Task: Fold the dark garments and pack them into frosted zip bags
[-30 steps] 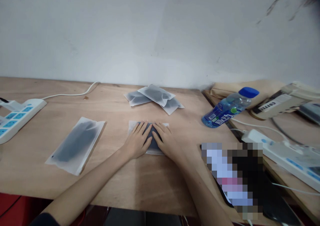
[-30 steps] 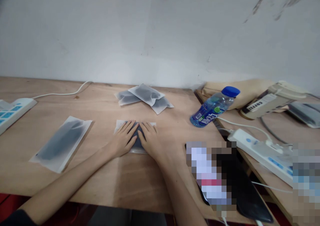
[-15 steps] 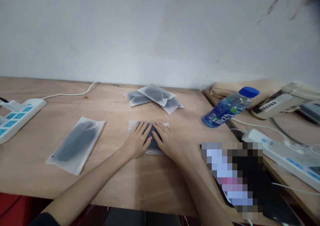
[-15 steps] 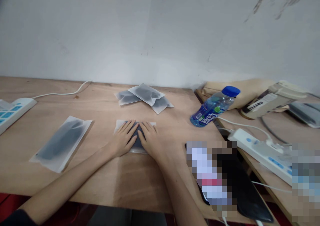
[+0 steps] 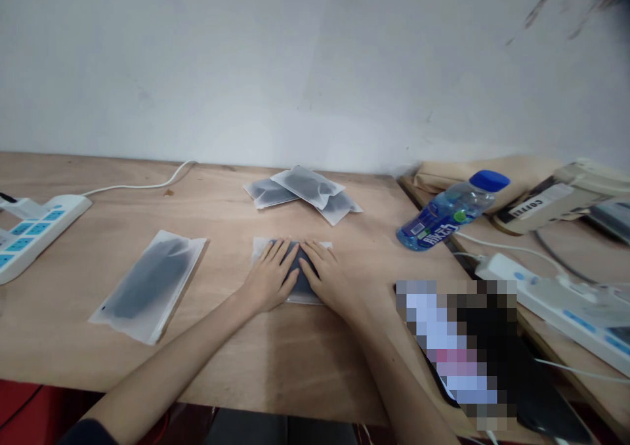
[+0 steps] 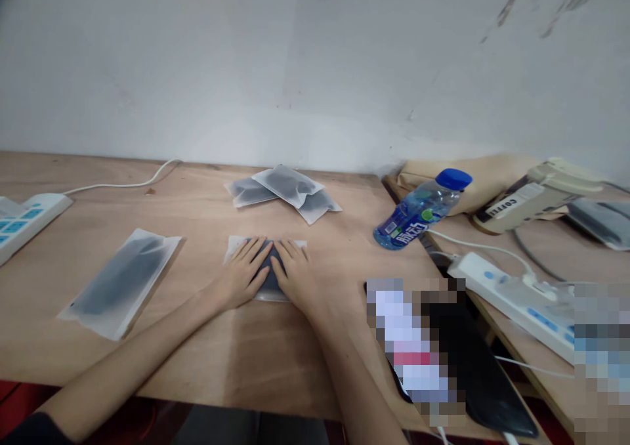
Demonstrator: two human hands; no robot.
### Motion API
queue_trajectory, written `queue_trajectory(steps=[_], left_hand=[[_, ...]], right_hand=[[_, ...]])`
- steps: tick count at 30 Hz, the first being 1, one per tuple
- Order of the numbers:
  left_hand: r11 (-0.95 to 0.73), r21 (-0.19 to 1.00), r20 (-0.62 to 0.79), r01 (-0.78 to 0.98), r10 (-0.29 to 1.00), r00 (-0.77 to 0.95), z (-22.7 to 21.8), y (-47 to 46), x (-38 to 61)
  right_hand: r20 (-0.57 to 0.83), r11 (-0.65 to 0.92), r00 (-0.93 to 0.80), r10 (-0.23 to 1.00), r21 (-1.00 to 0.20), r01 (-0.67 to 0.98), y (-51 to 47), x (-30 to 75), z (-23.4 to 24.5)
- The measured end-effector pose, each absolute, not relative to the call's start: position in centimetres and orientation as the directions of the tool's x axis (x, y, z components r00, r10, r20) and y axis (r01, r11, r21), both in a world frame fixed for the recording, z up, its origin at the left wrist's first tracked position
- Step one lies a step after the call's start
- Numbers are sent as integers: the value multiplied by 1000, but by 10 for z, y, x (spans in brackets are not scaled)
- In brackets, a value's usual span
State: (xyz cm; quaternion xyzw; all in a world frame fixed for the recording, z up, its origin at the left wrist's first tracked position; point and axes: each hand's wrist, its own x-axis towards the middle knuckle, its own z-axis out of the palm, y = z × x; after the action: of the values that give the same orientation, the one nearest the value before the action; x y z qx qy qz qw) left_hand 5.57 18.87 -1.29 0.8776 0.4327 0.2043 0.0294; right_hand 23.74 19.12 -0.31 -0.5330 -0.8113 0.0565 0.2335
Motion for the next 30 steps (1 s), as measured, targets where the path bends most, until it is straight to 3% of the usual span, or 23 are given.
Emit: queue_trajectory(steps=[10, 17, 25, 30], left_hand=[[-625, 234, 341, 745, 770, 539, -15, 190, 56], [-608, 256, 344, 752, 784, 517, -14, 189, 57], [-430, 346, 444, 834, 858, 258, -19, 193, 54], [-397, 388, 427, 832, 877, 219, -12, 207, 41]], right_hand=[[318, 430, -328, 890, -342, 836, 190, 238, -2], [349, 443, -304, 886, -449, 776, 200, 247, -1], [418, 420, -201, 886, -540, 729, 208, 250, -9], [501, 434, -117, 857, -581, 688, 211, 254, -9]])
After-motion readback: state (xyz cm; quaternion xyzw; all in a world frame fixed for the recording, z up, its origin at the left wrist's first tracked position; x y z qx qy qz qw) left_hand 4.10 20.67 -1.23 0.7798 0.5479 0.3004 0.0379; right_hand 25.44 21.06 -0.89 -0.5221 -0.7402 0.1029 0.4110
